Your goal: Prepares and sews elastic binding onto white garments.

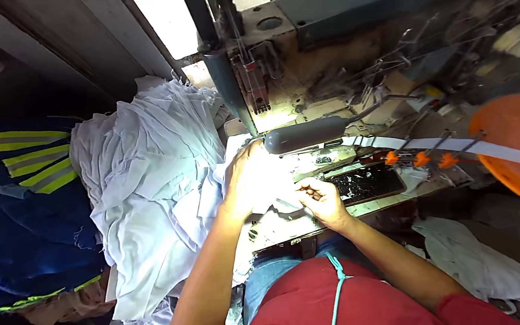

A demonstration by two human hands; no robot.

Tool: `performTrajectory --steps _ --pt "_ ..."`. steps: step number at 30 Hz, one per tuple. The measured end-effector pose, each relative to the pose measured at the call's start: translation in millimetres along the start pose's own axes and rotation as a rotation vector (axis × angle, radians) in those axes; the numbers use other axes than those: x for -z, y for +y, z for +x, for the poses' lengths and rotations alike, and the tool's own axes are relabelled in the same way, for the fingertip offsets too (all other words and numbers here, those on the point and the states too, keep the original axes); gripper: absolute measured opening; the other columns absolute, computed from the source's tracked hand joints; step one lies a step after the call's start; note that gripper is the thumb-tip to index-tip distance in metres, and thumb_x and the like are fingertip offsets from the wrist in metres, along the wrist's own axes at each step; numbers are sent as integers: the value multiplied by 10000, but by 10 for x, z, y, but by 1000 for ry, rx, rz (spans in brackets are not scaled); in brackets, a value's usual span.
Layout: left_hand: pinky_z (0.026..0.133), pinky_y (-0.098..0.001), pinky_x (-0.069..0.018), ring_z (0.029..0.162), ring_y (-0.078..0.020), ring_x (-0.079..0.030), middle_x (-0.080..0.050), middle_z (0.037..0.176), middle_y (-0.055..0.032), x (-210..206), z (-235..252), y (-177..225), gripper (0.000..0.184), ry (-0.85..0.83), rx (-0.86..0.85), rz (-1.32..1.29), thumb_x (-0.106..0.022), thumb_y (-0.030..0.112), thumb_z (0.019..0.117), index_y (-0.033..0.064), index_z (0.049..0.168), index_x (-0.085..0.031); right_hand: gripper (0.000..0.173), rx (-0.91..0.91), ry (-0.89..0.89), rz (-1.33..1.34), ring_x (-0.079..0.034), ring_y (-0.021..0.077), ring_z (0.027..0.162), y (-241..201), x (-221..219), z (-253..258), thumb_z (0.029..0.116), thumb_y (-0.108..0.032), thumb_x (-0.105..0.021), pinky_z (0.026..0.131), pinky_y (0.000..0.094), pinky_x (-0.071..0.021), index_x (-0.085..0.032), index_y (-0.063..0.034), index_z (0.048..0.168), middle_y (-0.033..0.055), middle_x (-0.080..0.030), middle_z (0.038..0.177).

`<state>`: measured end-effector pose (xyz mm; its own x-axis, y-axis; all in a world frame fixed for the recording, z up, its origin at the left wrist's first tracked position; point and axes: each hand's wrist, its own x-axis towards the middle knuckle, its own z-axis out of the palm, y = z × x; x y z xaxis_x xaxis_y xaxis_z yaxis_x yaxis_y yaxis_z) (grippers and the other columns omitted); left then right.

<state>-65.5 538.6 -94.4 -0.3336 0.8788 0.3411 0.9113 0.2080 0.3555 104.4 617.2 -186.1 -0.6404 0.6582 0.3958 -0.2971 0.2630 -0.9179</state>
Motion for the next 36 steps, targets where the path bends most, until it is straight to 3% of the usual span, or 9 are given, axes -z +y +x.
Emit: performTrajectory --steps 3,11,13,15,19,23,28,32,36 --pt "921 -540 -540 1020 -389 -689 -686 1075 -248 -25 237 -204 201 -31 -70 71 -543 84 1038 -59 1132 -649 147 -14 10 -4 -648 -24 787 8 -39 52 920 27 -590 745 152 -554 -702 60 1009 30 -719 910" --pt "920 -615 -522 1022 -460 -687 -702 1024 -291 -81 704 -648 220 141 -265 10 -600 106 981 -82 1017 -707 132 -86 13 -7 -615 -21 689 -74 -135 218 935 -29 -589 671 159 -533 -690 50 965 -2 -681 793" --pt "945 -666 -479 1064 -525 -646 -669 1071 -350 -16 715 -649 262 147 -193 120 -682 94 898 -127 1038 -672 163 -92 24 -19 -621 5 687 -81 -132 195 942 -31 -570 667 181 -539 -682 76 995 28 -681 798" --pt "1089 -690 -343 1259 -567 -516 -568 1278 -405 55 748 -620 423 12 31 206 -735 64 887 -161 1220 -602 202 -64 52 -68 -665 64 743 -77 -101 101 956 -34 -562 715 220 -561 -669 97 1067 92 -699 864" --pt "1092 -653 -368 1286 -516 -526 -568 1298 -396 42 838 -863 428 -16 219 34 -656 113 967 -155 1287 -561 170 247 -62 -490 -715 244 954 89 18 -249 956 -30 -582 876 349 -569 -713 47 1034 165 -734 991" --pt "948 -489 -512 1056 -325 -664 -673 1098 -295 184 690 -948 399 104 10 -143 -626 221 948 -128 1143 -635 188 333 -231 -921 -676 323 1108 218 8 -506 963 3 -587 981 415 -543 -722 1 1093 163 -716 1098" --pt "619 -159 -499 668 59 -571 -660 819 1 717 296 -586 269 -265 -13 -236 -624 169 935 -64 1068 -636 97 395 -231 -1121 -678 303 889 233 -18 -371 916 11 -623 764 422 -549 -713 -22 914 126 -683 888" --pt "549 -123 -430 574 71 -495 -565 697 50 668 81 -384 189 -364 2 -288 -543 101 950 -47 1037 -622 152 371 -301 -756 -688 312 887 254 62 -305 995 -51 -584 799 435 -557 -700 -1 910 158 -685 885" --pt "583 -109 -517 596 76 -604 -648 678 146 661 -30 -315 198 -259 179 -655 -477 -19 987 97 928 -626 242 186 -289 -190 -655 143 824 -287 33 -183 1031 -61 -520 792 258 -528 -716 80 1019 156 -697 886"
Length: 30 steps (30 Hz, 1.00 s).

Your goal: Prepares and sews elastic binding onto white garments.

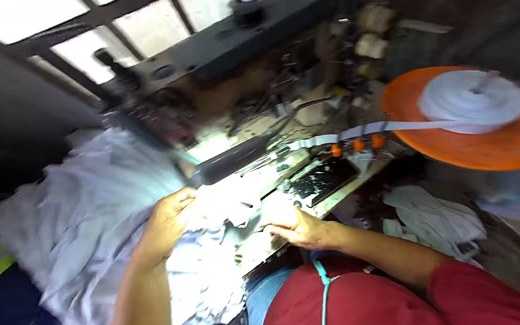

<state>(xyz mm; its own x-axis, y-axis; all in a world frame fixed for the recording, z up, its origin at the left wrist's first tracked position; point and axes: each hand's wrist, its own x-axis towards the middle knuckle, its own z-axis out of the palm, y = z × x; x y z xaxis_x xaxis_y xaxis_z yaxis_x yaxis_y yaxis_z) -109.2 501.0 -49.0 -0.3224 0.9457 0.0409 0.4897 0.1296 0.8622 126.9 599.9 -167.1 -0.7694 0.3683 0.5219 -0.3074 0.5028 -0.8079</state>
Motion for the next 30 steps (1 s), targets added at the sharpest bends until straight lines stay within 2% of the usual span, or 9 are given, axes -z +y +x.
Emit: performTrajectory --steps 3,7,11,14,16,18,23,28,30 --pt "623 -170 -549 615 -1 -631 -653 672 76 -29 -59 -23 268 74 62 -208 -443 -80 993 72 870 -626 273 -102 94 -206 -637 120 769 -220 96 357 1040 -139 -502 745 274 -531 -719 26 1027 100 -685 848" --pt "599 -187 -552 591 -24 -622 -635 656 44 -35 -92 -100 265 92 75 -379 -427 -60 1016 54 878 -622 258 -91 53 -568 -692 300 795 -297 41 823 1001 -186 -577 698 482 -556 -716 -5 1121 141 -693 865" --pt "624 -187 -556 612 -21 -631 -649 679 45 -34 -128 -156 239 82 44 -459 -450 -82 992 60 912 -625 179 -127 -2 -749 -664 310 640 -309 -196 1059 971 -186 -612 541 481 -511 -661 -17 1005 115 -628 719" --pt "608 -177 -531 636 -5 -617 -652 730 45 -94 -154 -235 106 276 -169 25 -613 -42 896 55 925 -644 194 -242 -24 -787 -664 316 668 -339 -284 1134 1001 -206 -578 558 470 -514 -627 -21 1029 125 -618 751" --pt "623 -354 -549 718 -180 -679 -697 827 -87 -137 -167 -295 83 456 -378 534 -661 28 854 -2 916 -707 199 -268 -32 -807 -666 314 679 -339 -287 1165 1009 -219 -577 565 468 -517 -619 -28 1049 122 -622 763" --pt "547 -411 -528 690 -261 -687 -697 840 -141 -198 -170 -322 97 534 -500 758 -636 36 844 -8 877 -715 192 -240 -22 -833 -661 303 645 -324 -297 1176 997 -222 -588 534 451 -508 -614 -34 1032 109 -612 736" --pt "514 -344 -498 636 -213 -658 -673 781 -111 -326 -164 -343 120 635 -579 791 -626 82 876 6 840 -711 172 -249 -56 -812 -662 307 671 -316 -359 1223 994 -205 -582 554 461 -516 -603 -38 1030 123 -623 795" --pt "547 -353 -514 661 -222 -662 -676 792 -110 -314 -205 -324 108 583 -569 748 -650 73 824 5 865 -723 225 -168 -24 -803 -650 312 611 -192 -327 1174 1045 -242 -518 523 466 -508 -608 -36 1028 109 -592 690" --pt "608 -421 -555 721 -270 -701 -708 837 -142 -188 -238 -351 122 546 -530 720 -653 59 831 -11 897 -726 270 18 130 -775 -634 272 583 -153 -284 1010 1034 -257 -535 494 422 -494 -663 -26 975 93 -594 686"
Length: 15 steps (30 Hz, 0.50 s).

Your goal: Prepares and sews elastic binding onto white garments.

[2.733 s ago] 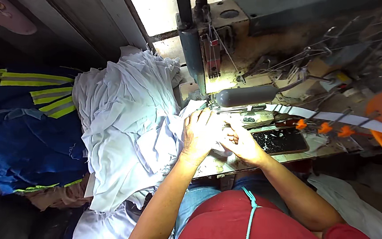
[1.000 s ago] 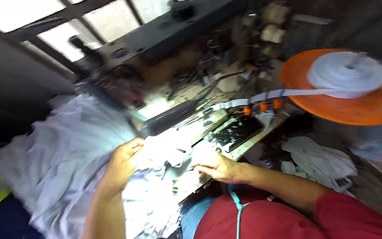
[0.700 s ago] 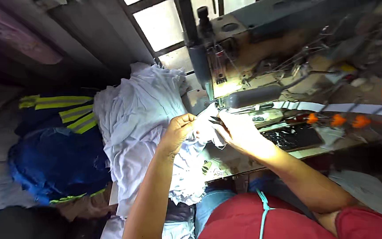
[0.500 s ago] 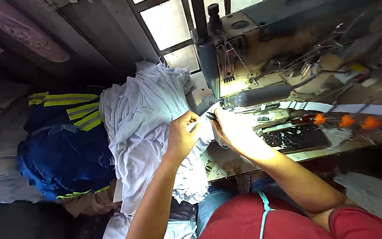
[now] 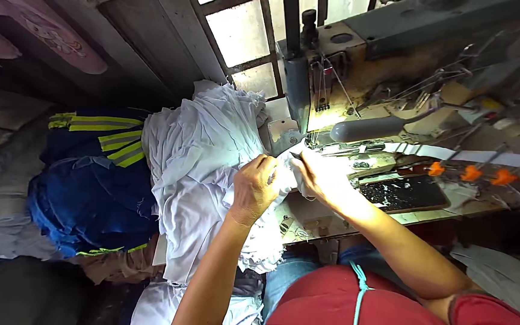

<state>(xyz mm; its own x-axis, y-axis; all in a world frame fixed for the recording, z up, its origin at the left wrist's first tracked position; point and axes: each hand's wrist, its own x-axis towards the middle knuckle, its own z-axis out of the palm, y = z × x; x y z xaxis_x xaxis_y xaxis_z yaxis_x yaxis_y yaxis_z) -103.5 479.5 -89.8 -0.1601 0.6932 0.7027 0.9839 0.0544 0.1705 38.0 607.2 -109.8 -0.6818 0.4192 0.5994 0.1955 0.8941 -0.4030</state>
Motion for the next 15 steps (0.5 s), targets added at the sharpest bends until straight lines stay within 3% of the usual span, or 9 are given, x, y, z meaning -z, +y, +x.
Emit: performTrajectory --steps 1,3,6,8,9,11,12,13,15 --pt "686 -459 -584 788 -290 -723 -728 894 -168 80 -11 -117 132 -13 48 -33 -666 46 859 -36 940 -731 270 56 87 42 -635 250 602 47 44 -126 1024 -247 -553 523 399 -505 -689 -19 971 89 -614 705" --pt "790 -411 -601 859 -236 -720 -724 975 -186 246 -94 -504 167 78 213 -126 -637 49 942 -84 1029 -689 276 68 117 150 -662 206 658 187 143 -468 1017 -236 -574 610 356 -551 -720 -3 1020 98 -687 762" --pt "956 -422 -545 1129 -229 -645 -599 1306 -210 488 -328 -954 376 170 671 -327 -466 202 1081 -75 1332 -505 275 -18 -63 206 -716 214 768 423 146 -959 1017 -226 -564 698 376 -591 -743 -21 1058 112 -738 882" --pt "1007 -467 -514 1249 -276 -590 -502 1461 -223 515 -496 -897 498 37 798 -386 -482 238 1056 -30 1468 -403 234 43 -99 107 -723 279 785 569 -6 -1141 998 -172 -569 676 427 -594 -766 -45 995 128 -722 866" --pt "1035 -468 -499 1289 -287 -565 -471 1492 -229 473 -585 -800 571 -93 787 -396 -557 200 1009 -26 1498 -369 222 77 -91 64 -714 291 794 627 -86 -1186 990 -153 -573 685 423 -590 -775 -61 984 126 -713 861" --pt "1142 -531 -400 1419 -338 -450 -444 1539 -231 337 -747 -573 793 -343 692 -276 -800 275 852 -37 1483 -435 221 126 -44 35 -698 289 871 673 -192 -1237 999 -179 -588 783 414 -571 -785 -79 1011 122 -717 920" --pt "1183 -589 -317 1479 -378 -364 -432 1557 -229 247 -828 -488 781 -395 608 -160 -826 364 801 -47 1401 -540 228 163 24 58 -702 271 908 653 -216 -1235 1003 -212 -605 825 394 -568 -784 -71 1016 124 -729 953" --pt "1189 -646 -253 1499 -428 -314 -449 1546 -239 161 -895 -438 628 -384 538 -83 -817 337 800 -54 1259 -642 216 212 114 91 -709 245 928 607 -220 -1201 997 -218 -628 842 351 -571 -772 -58 990 130 -738 967" --pt "1156 -683 -269 1438 -467 -399 -578 1411 -249 46 -984 -428 276 -282 424 -2 -691 165 840 -47 1015 -719 185 288 223 140 -707 212 972 448 -166 -1048 999 -208 -656 880 278 -566 -721 -34 1007 160 -730 1015"
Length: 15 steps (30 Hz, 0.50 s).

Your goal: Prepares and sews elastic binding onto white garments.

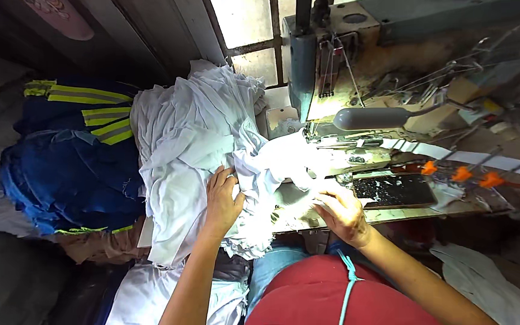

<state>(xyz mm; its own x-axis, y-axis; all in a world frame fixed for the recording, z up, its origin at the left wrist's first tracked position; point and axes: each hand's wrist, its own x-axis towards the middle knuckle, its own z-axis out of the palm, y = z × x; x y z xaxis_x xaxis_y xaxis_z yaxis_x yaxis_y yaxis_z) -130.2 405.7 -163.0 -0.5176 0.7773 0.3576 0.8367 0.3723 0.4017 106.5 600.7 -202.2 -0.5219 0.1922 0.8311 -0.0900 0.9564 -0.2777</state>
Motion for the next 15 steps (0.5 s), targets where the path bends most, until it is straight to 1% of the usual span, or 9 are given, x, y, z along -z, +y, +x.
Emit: performTrajectory --steps 3,4,5,7,9,11,12,13,15 --pt "1043 -585 -450 1166 -341 -645 -704 1142 -206 283 15 90 190 -56 -40 -93 -640 85 897 -60 997 -710 191 -3 -9 -124 -718 255 779 -87 -95 291 966 -170 -669 667 329 -587 -723 8 1010 190 -731 998" --pt "860 -463 -543 936 -223 -677 -704 972 -133 488 36 132 157 -90 -38 -192 -635 80 909 -31 1005 -690 174 -31 -39 -139 -726 274 737 -74 -133 335 956 -137 -660 616 365 -594 -739 10 1005 186 -739 994" --pt "748 -315 -567 805 -86 -654 -681 885 -22 711 58 135 141 -96 -58 -310 -611 94 902 29 1009 -675 159 -57 -60 -110 -724 274 710 -60 -139 359 949 -101 -639 591 381 -591 -752 3 988 169 -742 939" --pt "672 -150 -542 749 63 -606 -647 874 126 1200 121 92 111 2 -96 -452 -583 147 945 142 1030 -655 164 -136 -135 79 -699 221 691 -89 -13 394 957 -103 -605 615 352 -576 -747 -22 934 125 -731 843" --pt "754 -169 -526 831 45 -599 -624 945 73 1566 261 -78 180 248 -118 -195 -546 259 1041 108 1109 -618 189 -204 -267 357 -634 142 739 -152 212 412 996 -152 -602 709 271 -536 -732 -17 971 110 -701 884" --pt "876 -527 -521 997 -357 -647 -639 1111 -295 1742 472 -130 325 353 -8 134 -512 162 1038 -106 1215 -562 210 -213 -333 486 -603 104 740 -132 338 372 1003 -178 -612 707 221 -513 -722 0 981 113 -685 890" --pt "951 -688 -454 1144 -535 -590 -574 1251 -397 1790 552 -83 380 315 30 198 -530 120 1012 -140 1291 -524 225 -224 -369 505 -586 93 728 -82 362 345 1004 -200 -616 687 210 -498 -711 2 983 106 -672 875" --pt "1018 -727 -390 1264 -573 -504 -499 1375 -400 1820 594 7 459 276 25 178 -577 134 988 -114 1365 -493 250 -250 -422 479 -569 93 700 -25 372 317 1004 -234 -613 652 218 -486 -702 -1 1001 101 -664 868" --pt "1100 -452 -469 1356 -296 -530 -496 1498 -168 1867 575 376 551 216 -109 -41 -608 311 1000 38 1458 -469 301 -275 -500 328 -620 187 681 42 331 224 986 -282 -617 643 353 -533 -711 -12 1083 123 -691 881"
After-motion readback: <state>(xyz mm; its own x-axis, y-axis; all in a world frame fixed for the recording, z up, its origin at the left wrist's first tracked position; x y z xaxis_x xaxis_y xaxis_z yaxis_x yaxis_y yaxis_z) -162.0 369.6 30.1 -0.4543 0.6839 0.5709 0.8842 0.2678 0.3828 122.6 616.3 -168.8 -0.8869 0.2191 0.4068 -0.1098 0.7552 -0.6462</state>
